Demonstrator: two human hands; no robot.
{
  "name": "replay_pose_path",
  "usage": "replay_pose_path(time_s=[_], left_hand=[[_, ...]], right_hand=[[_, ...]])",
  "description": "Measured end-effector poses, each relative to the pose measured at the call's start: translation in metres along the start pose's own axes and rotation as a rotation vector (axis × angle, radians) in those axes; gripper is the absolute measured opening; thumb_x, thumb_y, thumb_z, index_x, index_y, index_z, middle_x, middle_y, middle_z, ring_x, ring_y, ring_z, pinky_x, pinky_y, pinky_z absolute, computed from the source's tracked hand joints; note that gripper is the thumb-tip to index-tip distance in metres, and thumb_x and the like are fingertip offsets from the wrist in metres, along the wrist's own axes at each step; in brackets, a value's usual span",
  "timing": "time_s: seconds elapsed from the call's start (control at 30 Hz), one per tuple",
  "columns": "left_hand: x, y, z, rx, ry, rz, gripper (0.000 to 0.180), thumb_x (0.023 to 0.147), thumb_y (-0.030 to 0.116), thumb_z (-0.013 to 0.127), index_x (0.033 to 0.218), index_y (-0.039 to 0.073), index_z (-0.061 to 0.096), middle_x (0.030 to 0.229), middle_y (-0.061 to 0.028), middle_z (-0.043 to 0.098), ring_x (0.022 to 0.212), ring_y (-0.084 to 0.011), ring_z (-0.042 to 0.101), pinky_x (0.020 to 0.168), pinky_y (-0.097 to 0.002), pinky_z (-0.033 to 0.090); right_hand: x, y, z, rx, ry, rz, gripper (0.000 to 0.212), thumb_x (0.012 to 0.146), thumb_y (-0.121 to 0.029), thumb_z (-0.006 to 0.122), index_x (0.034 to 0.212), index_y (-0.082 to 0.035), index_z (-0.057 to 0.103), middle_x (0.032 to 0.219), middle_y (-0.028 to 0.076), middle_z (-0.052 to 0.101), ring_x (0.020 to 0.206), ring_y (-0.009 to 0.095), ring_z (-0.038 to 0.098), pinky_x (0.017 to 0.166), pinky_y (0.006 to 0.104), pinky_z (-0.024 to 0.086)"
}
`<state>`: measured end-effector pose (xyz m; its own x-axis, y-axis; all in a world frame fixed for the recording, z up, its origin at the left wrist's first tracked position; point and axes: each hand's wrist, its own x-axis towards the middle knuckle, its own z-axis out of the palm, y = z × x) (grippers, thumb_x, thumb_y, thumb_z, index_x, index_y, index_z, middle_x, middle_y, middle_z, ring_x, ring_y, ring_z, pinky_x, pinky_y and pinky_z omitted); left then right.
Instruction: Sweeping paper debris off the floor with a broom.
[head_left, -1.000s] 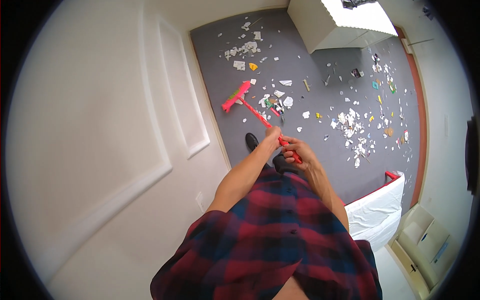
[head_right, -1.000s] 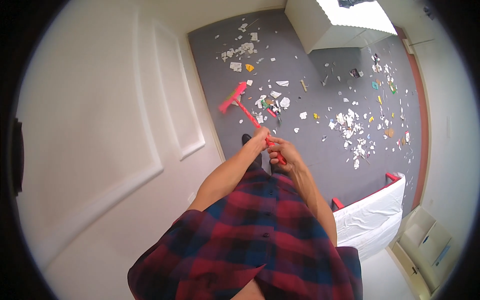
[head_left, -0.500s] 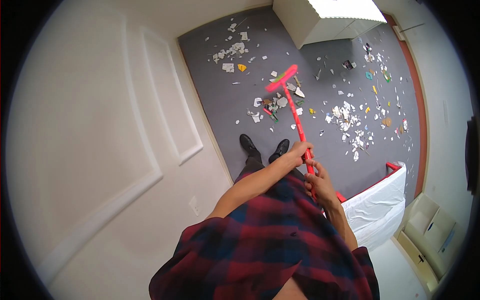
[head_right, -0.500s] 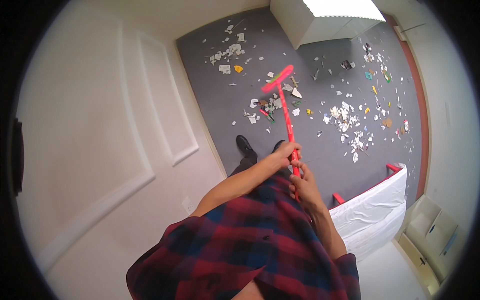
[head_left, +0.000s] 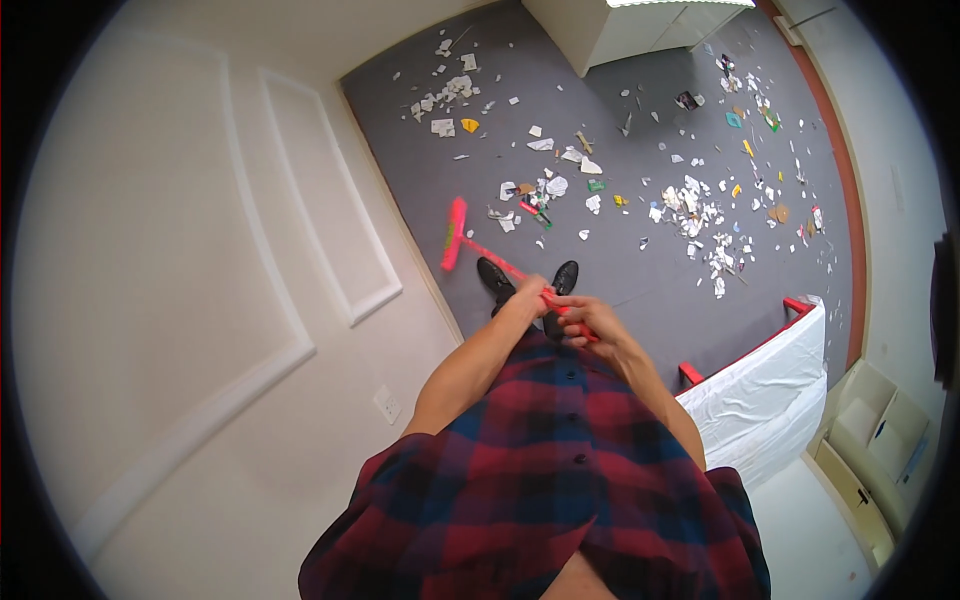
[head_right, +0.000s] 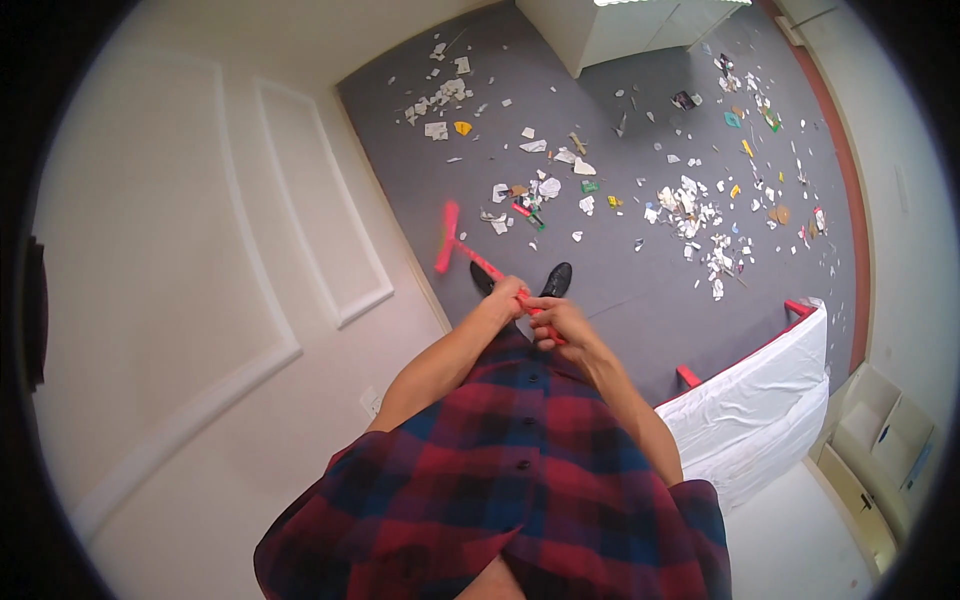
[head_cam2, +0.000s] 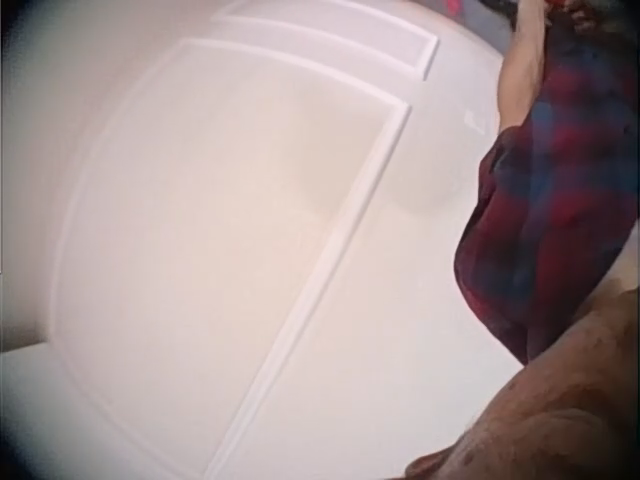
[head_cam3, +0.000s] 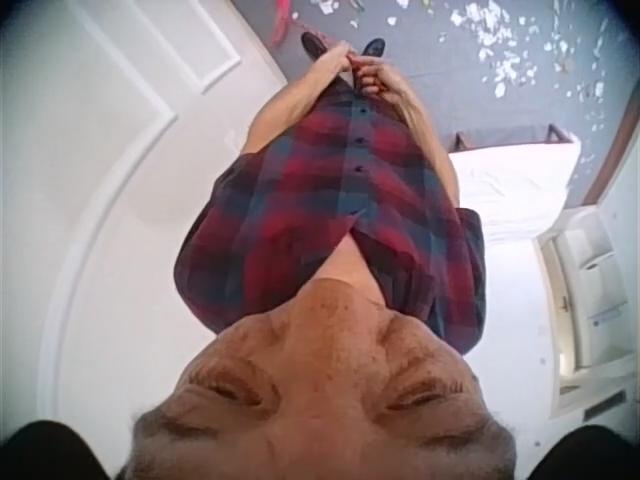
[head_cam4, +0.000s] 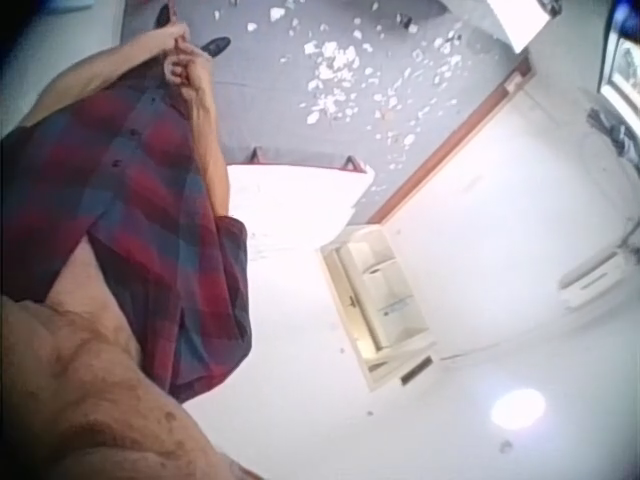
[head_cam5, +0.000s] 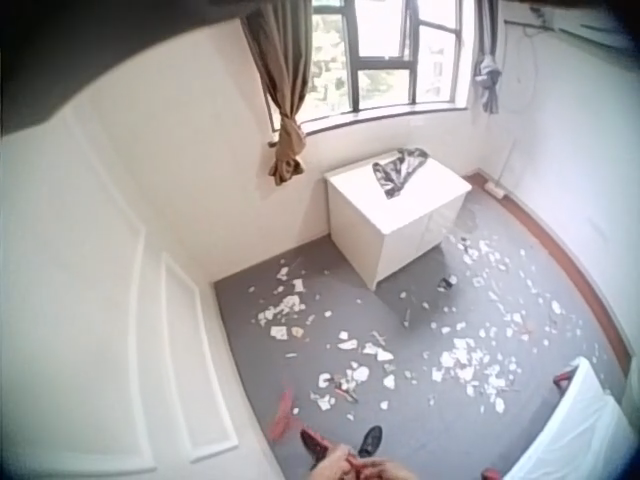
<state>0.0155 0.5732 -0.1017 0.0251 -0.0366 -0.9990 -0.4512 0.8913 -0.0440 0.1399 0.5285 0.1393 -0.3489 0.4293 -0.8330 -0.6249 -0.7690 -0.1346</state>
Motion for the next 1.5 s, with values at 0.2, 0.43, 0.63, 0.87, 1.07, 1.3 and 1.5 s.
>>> replay_pose_path(time_s=[0.2,0.43,0.63,0.87,1.07,1.3,1.5], left_hand=[[-0.067,-0.077,0.099,0.353,-0.351,-0.013,0.013,0.077,-0.001,0.051,0.073,0.007,0.042,0.055,-0.0037,0.040,0.043,-0.0150,0.043,0.041,-0.0309,0.038],[-0.148,-0.098,0.138,0.531,-0.570,0.018,0.013,0.079,0.005,0.055,0.074,0.007,0.044,0.053,-0.0011,0.045,0.042,-0.0140,0.044,0.041,-0.0333,0.040],[-0.156,-0.092,0.122,0.033,-0.644,-0.051,0.019,0.079,0.014,0.056,0.065,0.011,0.044,0.053,0.0002,0.045,0.047,-0.0126,0.046,0.044,-0.0269,0.039],[-0.110,-0.062,0.055,0.004,-0.231,0.199,0.010,0.079,0.009,0.050,0.070,0.009,0.044,0.054,-0.0018,0.042,0.046,-0.0137,0.044,0.041,-0.0301,0.038],[-0.092,-0.077,0.036,0.122,-0.015,0.229,0.003,0.076,0.005,0.049,0.076,0.005,0.046,0.054,-0.0047,0.042,0.045,-0.0151,0.043,0.039,-0.0317,0.037],[-0.072,-0.103,0.061,0.354,-0.033,0.194,0.004,0.075,0.001,0.049,0.076,0.003,0.046,0.055,-0.0055,0.042,0.042,-0.0154,0.042,0.037,-0.0313,0.036],[-0.109,-0.158,0.128,0.674,-0.339,0.195,0.004,0.074,0.002,0.049,0.076,0.002,0.046,0.058,-0.0053,0.044,0.045,-0.0151,0.044,0.038,-0.0306,0.035]], right_hand=[[-0.079,-0.003,-0.021,0.026,0.281,-0.221,0.038,0.082,0.003,0.046,0.120,-0.005,0.044,0.072,0.003,0.045,0.049,0.008,0.042,0.036,0.0221,0.031],[-0.121,0.012,-0.018,-0.106,0.320,-0.428,0.042,0.084,0.001,0.045,0.125,-0.007,0.038,0.078,0.003,0.045,0.051,0.006,0.041,0.034,0.0203,0.034],[-0.138,-0.001,-0.037,0.415,0.007,-0.465,0.033,0.087,-0.005,0.045,0.120,-0.006,0.041,0.079,0.008,0.047,0.049,0.008,0.040,0.032,0.0203,0.033],[-0.128,0.001,-0.042,0.074,-0.212,-0.273,0.038,0.090,-0.022,0.049,0.123,-0.003,0.045,0.087,0.012,0.060,0.050,0.015,0.056,0.035,0.0237,0.041],[-0.077,0.012,-0.062,-0.159,-0.131,0.039,0.038,0.084,-0.005,0.051,0.122,-0.004,0.044,0.087,0.009,0.058,0.047,0.009,0.049,0.034,0.0200,0.034],[-0.103,0.024,-0.064,0.263,0.023,-0.129,0.037,0.080,0.002,0.046,0.117,-0.004,0.045,0.074,0.004,0.048,0.045,0.008,0.039,0.033,0.0207,0.026],[-0.154,0.037,-0.051,0.120,0.286,-0.387,0.040,0.079,0.003,0.046,0.118,-0.005,0.039,0.074,0.005,0.048,0.043,0.009,0.041,0.035,0.0222,0.029]])
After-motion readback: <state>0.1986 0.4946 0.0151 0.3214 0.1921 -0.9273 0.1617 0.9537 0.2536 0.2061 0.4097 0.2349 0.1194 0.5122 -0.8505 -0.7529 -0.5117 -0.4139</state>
